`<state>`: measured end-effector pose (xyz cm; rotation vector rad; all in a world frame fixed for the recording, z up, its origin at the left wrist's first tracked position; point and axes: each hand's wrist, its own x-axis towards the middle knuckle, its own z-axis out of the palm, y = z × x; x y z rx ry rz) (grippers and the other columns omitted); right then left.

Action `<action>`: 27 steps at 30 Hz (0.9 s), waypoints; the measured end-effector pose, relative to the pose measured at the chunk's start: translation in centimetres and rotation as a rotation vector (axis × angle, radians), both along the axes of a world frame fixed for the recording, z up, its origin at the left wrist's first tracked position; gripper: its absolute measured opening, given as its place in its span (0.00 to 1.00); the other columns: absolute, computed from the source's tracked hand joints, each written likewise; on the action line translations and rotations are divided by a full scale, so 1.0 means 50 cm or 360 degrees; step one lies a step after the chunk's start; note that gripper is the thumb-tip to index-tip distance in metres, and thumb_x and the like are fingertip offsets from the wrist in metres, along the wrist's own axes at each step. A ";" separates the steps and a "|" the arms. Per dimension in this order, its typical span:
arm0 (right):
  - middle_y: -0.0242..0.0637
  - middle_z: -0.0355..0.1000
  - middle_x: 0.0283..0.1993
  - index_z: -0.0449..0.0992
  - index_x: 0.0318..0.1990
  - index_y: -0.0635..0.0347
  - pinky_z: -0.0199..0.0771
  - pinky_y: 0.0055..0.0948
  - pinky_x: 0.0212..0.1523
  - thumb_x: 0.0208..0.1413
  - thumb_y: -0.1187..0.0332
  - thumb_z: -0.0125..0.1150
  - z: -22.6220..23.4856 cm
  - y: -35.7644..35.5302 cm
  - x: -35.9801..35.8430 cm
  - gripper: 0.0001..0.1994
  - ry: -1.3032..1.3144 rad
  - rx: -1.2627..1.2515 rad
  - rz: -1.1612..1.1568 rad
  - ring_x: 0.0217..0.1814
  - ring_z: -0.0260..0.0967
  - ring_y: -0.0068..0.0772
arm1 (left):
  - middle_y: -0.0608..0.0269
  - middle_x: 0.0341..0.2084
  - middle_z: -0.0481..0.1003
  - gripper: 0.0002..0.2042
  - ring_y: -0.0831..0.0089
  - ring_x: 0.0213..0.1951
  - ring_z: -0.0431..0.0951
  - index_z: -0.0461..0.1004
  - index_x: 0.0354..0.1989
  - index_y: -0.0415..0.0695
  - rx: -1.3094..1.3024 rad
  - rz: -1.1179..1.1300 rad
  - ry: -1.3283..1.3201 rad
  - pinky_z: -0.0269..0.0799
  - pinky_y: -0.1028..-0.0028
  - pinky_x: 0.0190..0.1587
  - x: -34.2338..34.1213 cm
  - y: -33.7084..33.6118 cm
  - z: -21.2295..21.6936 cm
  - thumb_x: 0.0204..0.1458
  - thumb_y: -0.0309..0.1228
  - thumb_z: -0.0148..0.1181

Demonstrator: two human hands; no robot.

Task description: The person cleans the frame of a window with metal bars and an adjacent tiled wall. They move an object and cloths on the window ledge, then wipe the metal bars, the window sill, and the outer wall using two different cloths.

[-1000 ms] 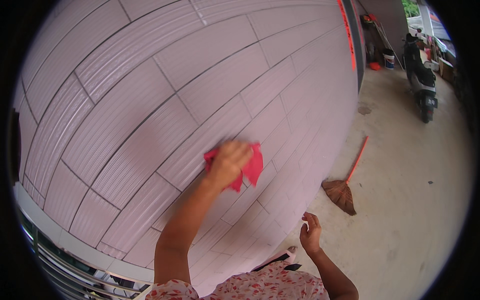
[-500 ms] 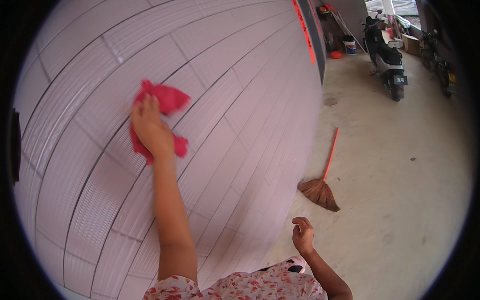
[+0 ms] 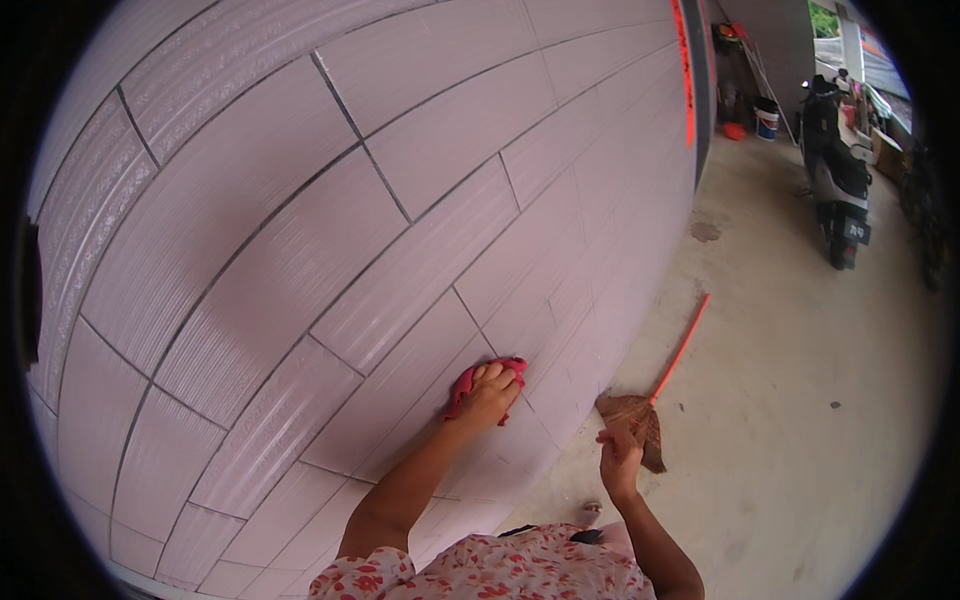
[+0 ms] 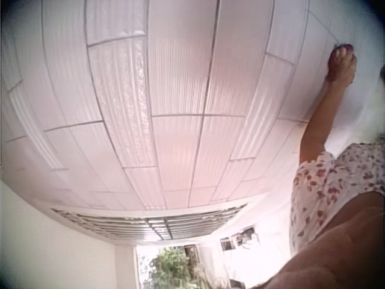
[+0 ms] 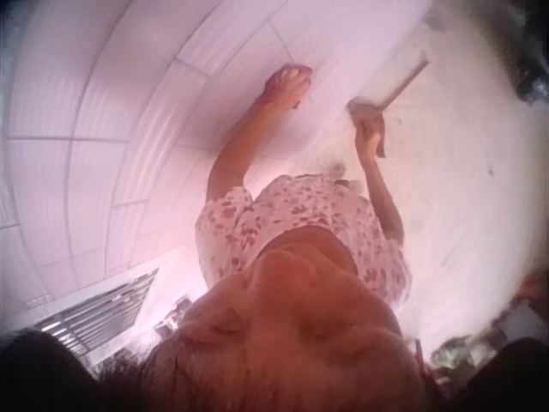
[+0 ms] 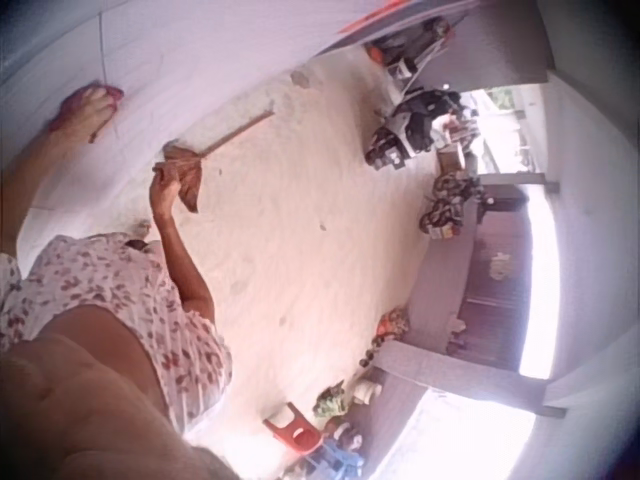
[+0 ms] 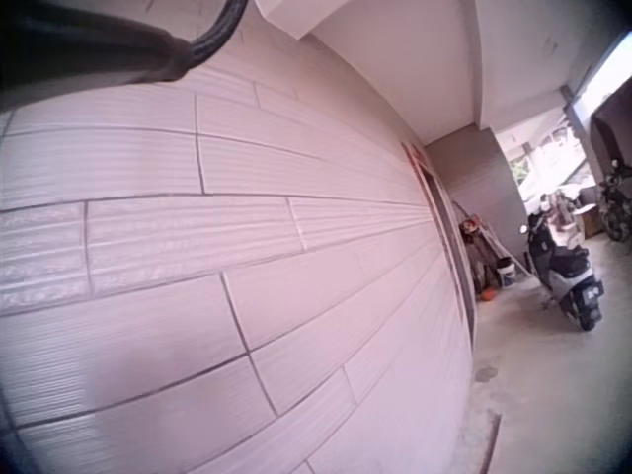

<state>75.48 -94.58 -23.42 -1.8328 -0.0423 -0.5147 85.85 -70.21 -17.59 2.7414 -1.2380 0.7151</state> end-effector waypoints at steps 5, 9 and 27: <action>0.43 0.71 0.23 0.73 0.27 0.67 0.69 0.25 0.26 0.43 0.82 0.51 -0.134 0.021 0.053 0.05 0.0163 0.0323 0.0268 0.23 0.70 0.32 | 0.59 0.40 0.70 0.11 0.61 0.38 0.66 0.73 0.31 0.38 -0.0303 0.0037 -0.0451 0.61 0.64 0.40 -0.012 -0.098 0.246 0.36 0.25 0.53; 0.40 0.71 0.24 0.71 0.30 0.70 0.71 0.22 0.26 0.47 0.81 0.50 -0.100 0.085 0.098 0.04 0.0372 0.0274 0.0742 0.24 0.71 0.26 | 0.54 0.41 0.69 0.13 0.59 0.41 0.65 0.71 0.34 0.37 -0.0397 0.0120 -0.1013 0.62 0.64 0.38 0.009 -0.086 0.444 0.36 0.27 0.54; 0.38 0.71 0.25 0.72 0.30 0.68 0.71 0.22 0.29 0.48 0.78 0.44 -0.054 -0.137 0.305 0.08 0.0576 -0.0069 0.1300 0.24 0.69 0.24 | 0.54 0.28 0.67 0.13 0.65 0.23 0.66 0.70 0.33 0.34 -0.0199 0.0691 -0.0784 0.60 0.68 0.20 0.098 -0.105 0.385 0.35 0.23 0.53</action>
